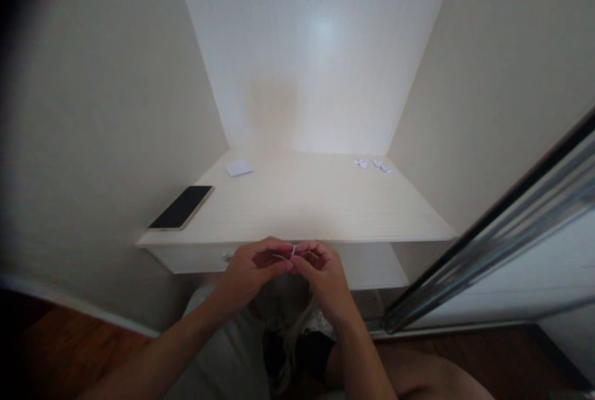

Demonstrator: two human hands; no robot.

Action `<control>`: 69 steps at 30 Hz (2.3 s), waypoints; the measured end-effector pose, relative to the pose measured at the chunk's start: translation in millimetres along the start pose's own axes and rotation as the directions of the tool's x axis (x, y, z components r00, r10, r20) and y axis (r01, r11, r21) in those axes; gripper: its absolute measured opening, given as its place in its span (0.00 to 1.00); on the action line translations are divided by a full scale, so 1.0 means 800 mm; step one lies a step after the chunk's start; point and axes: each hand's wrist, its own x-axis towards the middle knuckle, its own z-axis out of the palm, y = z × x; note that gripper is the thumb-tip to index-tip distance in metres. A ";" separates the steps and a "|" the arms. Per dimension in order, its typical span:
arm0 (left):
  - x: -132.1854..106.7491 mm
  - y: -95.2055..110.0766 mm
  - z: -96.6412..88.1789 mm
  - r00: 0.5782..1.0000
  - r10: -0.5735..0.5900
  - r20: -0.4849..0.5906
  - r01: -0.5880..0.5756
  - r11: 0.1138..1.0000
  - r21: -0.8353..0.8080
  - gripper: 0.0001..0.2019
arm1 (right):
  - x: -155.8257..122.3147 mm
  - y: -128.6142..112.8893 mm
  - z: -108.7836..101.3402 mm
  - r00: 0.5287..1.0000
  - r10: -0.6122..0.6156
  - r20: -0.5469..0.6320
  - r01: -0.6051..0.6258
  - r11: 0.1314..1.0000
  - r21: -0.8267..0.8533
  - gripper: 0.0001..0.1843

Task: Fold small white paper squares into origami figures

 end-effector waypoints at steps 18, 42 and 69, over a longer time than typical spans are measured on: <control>0.058 -0.039 -0.011 0.953 -0.114 0.280 0.164 0.973 -0.161 0.10 | 0.038 0.017 -0.045 0.987 0.104 0.124 -0.110 0.993 0.041 0.08; 0.041 -0.044 0.003 0.928 0.350 -0.128 -0.257 0.850 0.460 0.03 | 0.035 0.001 -0.022 1.000 -0.020 0.014 0.023 0.971 -0.236 0.12; 0.058 -0.025 0.011 0.992 -0.052 -0.118 0.076 0.975 0.207 0.07 | 0.037 0.001 -0.009 0.934 -0.152 -0.322 -0.030 0.868 -0.495 0.10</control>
